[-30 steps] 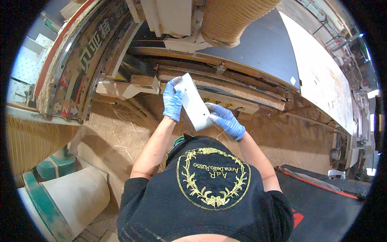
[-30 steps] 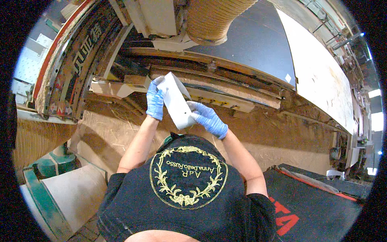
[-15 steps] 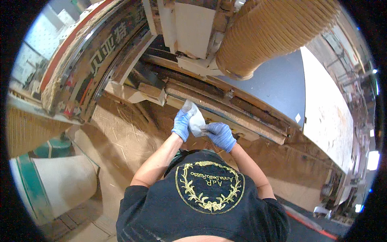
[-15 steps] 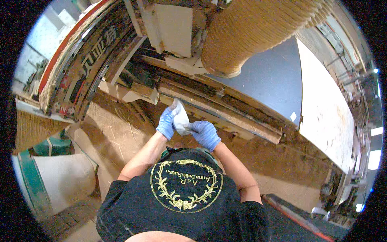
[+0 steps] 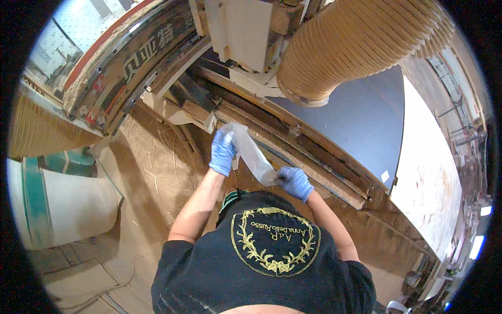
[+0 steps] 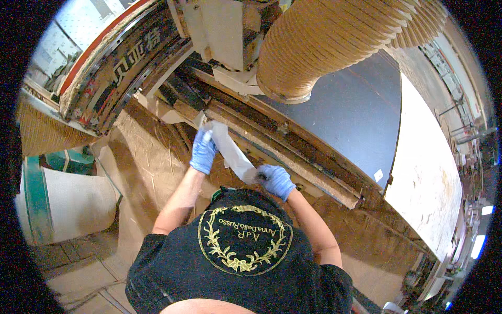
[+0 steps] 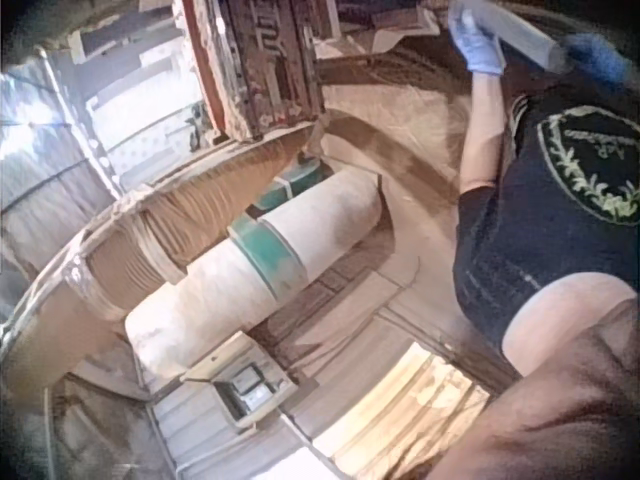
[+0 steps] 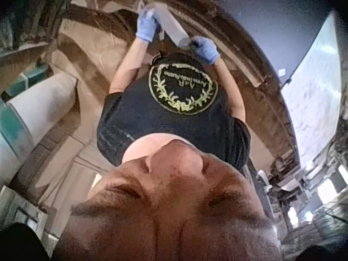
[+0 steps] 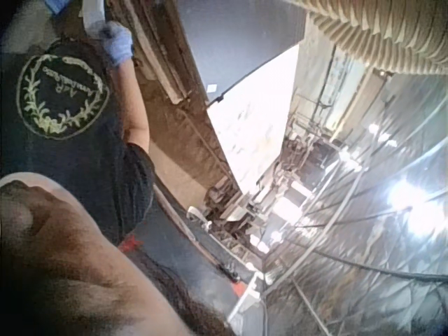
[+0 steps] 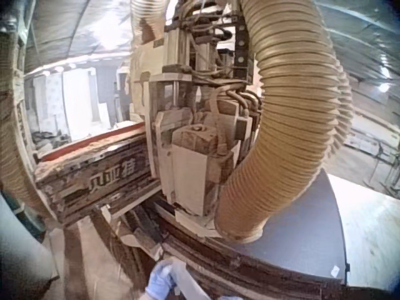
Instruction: The person walks to a large panel on a machine and applies small white labels to its surface. They tear labels from a roll and place them in a grid pattern across the panel. The person then picks up a long metal strip and places it on a nearby workbench.
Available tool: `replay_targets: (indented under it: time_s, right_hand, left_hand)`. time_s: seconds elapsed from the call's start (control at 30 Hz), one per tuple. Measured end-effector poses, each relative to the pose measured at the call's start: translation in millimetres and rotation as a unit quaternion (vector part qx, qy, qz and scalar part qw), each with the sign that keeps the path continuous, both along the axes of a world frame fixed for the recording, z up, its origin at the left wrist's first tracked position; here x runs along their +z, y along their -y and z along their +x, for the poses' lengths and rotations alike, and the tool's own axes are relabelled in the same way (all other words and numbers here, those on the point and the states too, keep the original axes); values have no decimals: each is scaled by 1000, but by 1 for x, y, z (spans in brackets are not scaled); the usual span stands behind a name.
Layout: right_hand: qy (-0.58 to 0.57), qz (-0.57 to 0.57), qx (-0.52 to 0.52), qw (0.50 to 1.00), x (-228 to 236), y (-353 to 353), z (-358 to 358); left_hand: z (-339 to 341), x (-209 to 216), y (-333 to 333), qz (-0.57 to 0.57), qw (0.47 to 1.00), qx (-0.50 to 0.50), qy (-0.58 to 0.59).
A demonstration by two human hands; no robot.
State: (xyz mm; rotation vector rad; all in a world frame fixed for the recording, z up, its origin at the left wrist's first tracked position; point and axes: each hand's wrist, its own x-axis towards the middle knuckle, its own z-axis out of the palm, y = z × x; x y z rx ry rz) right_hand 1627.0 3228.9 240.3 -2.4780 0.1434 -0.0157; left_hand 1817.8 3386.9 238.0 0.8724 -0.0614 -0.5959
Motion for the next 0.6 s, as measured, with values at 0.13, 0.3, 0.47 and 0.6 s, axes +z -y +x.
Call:
replay_targets:
  time_s: [0.13,0.3,0.47,0.6]
  right_hand:
    - [-83,-36,34,995,-9,26,-27]
    - [-87,-15,-11,996,-44,57,-65]
    - [-108,-84,8,991,-59,81,-86]
    - [-60,-74,3,995,-72,88,-95]
  left_hand:
    - [40,18,3,38,991,22,130]
    - [73,44,-1,17,985,98,141]
    - [102,42,-23,138,937,175,269]
    - [103,33,-29,144,927,204,280]
